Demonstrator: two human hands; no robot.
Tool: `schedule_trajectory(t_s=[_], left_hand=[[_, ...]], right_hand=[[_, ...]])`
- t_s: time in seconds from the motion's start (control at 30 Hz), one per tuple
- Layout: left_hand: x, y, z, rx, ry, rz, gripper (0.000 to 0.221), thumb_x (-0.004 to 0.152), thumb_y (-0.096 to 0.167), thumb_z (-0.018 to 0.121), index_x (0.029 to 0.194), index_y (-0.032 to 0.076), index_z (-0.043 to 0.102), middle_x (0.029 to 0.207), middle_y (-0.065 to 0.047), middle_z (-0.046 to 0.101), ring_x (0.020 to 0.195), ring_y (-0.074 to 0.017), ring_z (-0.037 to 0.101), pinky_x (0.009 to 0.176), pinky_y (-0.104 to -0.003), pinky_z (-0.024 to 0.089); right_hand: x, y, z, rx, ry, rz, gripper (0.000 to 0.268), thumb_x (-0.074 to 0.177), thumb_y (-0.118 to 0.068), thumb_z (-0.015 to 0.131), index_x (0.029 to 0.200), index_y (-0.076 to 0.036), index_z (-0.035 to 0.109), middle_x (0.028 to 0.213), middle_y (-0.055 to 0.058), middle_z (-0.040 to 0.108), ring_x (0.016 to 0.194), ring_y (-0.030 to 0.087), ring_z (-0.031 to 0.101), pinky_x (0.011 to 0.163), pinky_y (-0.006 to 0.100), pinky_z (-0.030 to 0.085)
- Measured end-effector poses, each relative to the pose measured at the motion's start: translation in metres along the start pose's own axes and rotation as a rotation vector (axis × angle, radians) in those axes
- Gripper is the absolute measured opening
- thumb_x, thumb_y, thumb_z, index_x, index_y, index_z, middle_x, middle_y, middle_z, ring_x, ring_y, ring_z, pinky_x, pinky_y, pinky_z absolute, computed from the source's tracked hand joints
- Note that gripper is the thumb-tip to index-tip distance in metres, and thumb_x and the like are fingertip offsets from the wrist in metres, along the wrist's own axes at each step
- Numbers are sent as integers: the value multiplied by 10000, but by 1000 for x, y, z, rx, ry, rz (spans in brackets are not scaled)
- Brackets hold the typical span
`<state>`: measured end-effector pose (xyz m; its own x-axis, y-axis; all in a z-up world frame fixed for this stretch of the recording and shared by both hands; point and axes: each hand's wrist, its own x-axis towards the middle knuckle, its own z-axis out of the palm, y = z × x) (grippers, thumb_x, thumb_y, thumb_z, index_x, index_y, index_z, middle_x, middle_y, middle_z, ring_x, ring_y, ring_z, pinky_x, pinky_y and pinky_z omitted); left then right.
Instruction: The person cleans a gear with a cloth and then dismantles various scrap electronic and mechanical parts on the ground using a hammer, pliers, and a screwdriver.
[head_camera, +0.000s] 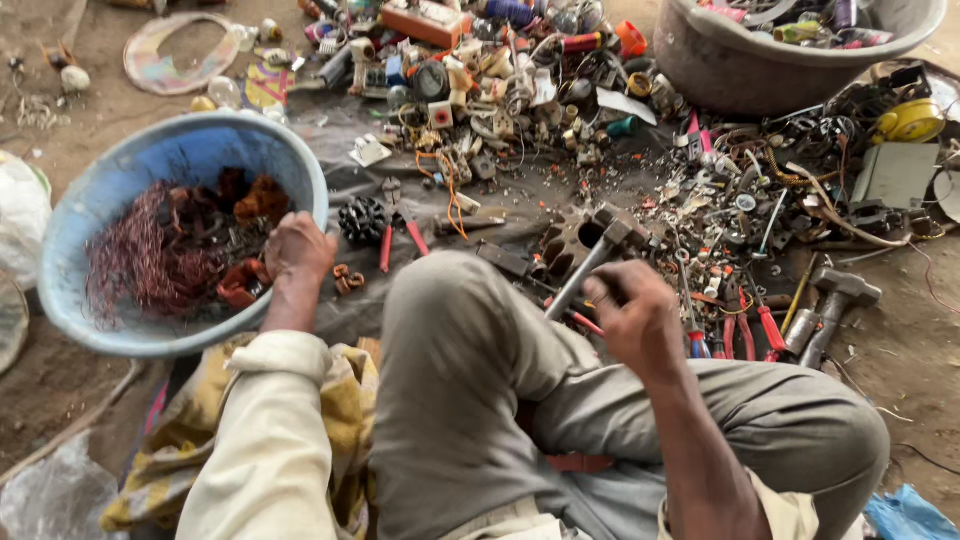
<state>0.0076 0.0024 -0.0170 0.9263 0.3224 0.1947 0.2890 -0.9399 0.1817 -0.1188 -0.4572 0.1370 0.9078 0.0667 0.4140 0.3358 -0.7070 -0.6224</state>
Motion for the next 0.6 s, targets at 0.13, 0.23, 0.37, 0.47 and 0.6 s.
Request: schedule_trajectory(t_s=[0.13,0.23,0.37,0.47,0.6], left_hand=[[2,-7,-3,-25,-46,11,326,812,317,814,961,31,763,1019,-191,736,904,-387,739,747,-517,598],[2,-7,-14,-124,-75,-39,321,848,310,786,1017,39,758,1021,-187,743,882,-384,746,750,-516,597],[0,-6,-24,-116,-58,-26,390,831,384,810,962,22,751,992,-202,731,885,-395,728,768,-510,586],[2,3,-32,-130,-36,-25,393,874,408,798,934,22,761,977,-207,727,884,-404,716,790,-514,576],[0,5,-28,-233,-25,-117,349,923,360,765,1010,23,755,1027,-199,710,862,-375,707,744,-506,571]], right_hand=[[6,-36,-4,-2,-126,-37,212,888,-177,760,1017,-10,737,969,129,726,867,252,711,751,367,574],[11,-51,5,7,-263,28,210,879,-194,760,1017,-38,729,940,106,725,823,250,721,724,382,588],[33,-87,21,42,-459,-234,289,862,-201,765,1081,-28,694,974,123,693,875,301,689,744,428,570],[38,-109,29,150,-578,-302,332,876,-221,766,1136,-33,679,1008,131,672,909,322,673,759,435,557],[24,-79,34,155,-687,-228,343,874,-261,764,1138,-61,677,1009,129,667,918,332,668,776,430,545]])
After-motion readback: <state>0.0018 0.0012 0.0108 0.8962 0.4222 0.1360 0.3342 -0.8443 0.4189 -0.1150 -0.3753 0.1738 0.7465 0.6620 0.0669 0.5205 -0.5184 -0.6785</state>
